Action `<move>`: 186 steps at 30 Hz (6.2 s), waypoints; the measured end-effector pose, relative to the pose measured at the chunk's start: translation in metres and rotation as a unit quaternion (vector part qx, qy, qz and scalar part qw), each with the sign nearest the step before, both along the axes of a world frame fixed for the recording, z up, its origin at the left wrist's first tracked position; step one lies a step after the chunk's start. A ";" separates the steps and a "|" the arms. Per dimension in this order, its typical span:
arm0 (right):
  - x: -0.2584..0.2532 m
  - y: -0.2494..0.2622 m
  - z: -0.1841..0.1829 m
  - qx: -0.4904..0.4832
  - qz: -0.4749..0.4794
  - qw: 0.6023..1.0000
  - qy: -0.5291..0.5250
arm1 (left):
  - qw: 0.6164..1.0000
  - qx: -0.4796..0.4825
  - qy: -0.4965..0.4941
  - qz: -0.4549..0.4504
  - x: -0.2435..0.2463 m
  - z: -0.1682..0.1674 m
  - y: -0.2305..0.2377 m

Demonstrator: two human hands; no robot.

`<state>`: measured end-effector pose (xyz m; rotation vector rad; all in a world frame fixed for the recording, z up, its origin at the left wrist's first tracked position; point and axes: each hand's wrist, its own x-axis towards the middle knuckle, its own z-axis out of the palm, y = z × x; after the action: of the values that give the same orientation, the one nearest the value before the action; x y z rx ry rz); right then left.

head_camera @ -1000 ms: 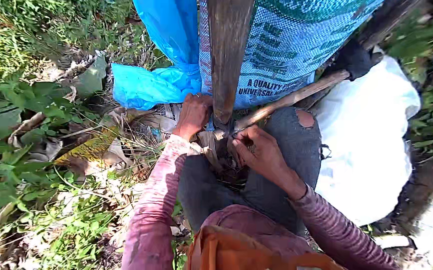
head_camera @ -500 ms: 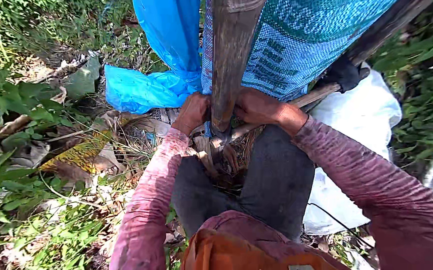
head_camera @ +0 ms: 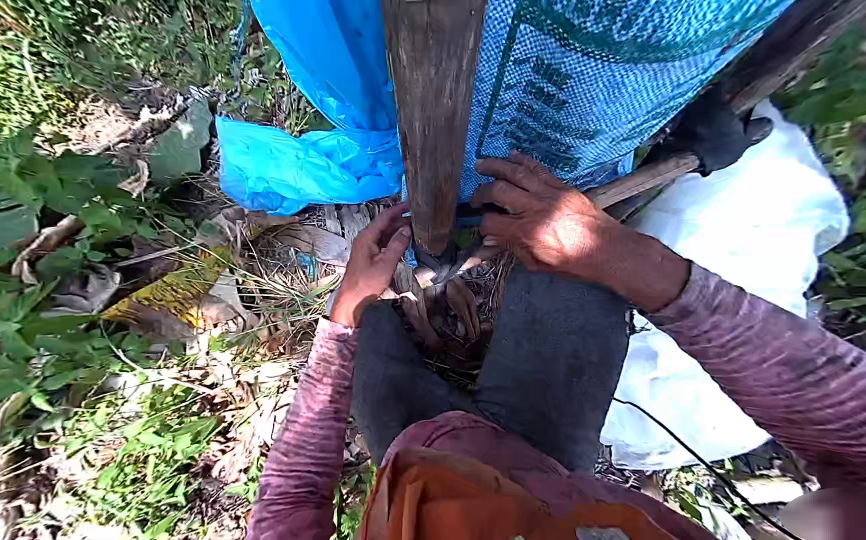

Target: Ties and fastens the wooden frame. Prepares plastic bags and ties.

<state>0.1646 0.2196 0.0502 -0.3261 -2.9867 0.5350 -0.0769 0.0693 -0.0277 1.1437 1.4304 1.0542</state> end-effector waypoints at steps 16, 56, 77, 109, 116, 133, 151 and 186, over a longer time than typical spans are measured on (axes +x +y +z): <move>0.060 -0.217 0.013 -0.124 -0.295 0.945 0.070 | 0.938 -0.142 0.307 -0.078 0.030 0.029 0.003; -0.104 0.018 -0.042 0.024 -0.159 0.986 -0.037 | 0.887 0.144 0.421 -0.122 0.001 0.016 0.024; -0.092 -0.205 -0.119 -0.676 -0.430 0.560 0.210 | 0.896 -0.062 0.415 -0.146 0.016 0.041 0.029; -0.031 -0.202 -0.109 -0.239 -0.388 0.890 -0.022 | 0.944 -0.067 0.302 -0.114 0.007 0.011 0.025; 0.017 -0.184 -0.054 -0.270 -0.382 0.879 0.092 | 0.938 -0.071 0.313 -0.134 0.007 0.017 0.029; 0.010 -0.090 -0.023 -0.241 -0.267 0.923 -0.139 | 0.941 -0.079 0.281 -0.172 0.005 0.009 0.037; -0.019 -0.012 0.031 -0.146 -0.194 0.957 -0.157 | 0.877 0.113 0.438 0.164 0.071 0.015 -0.029; -0.033 -0.050 -0.003 -0.134 -0.265 0.936 -0.186 | 0.867 0.126 0.398 0.271 0.142 -0.016 -0.051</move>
<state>0.1314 0.1694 0.0469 -1.3437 -2.9451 0.8901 0.0648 0.0187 -0.0438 1.5062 2.4278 1.2331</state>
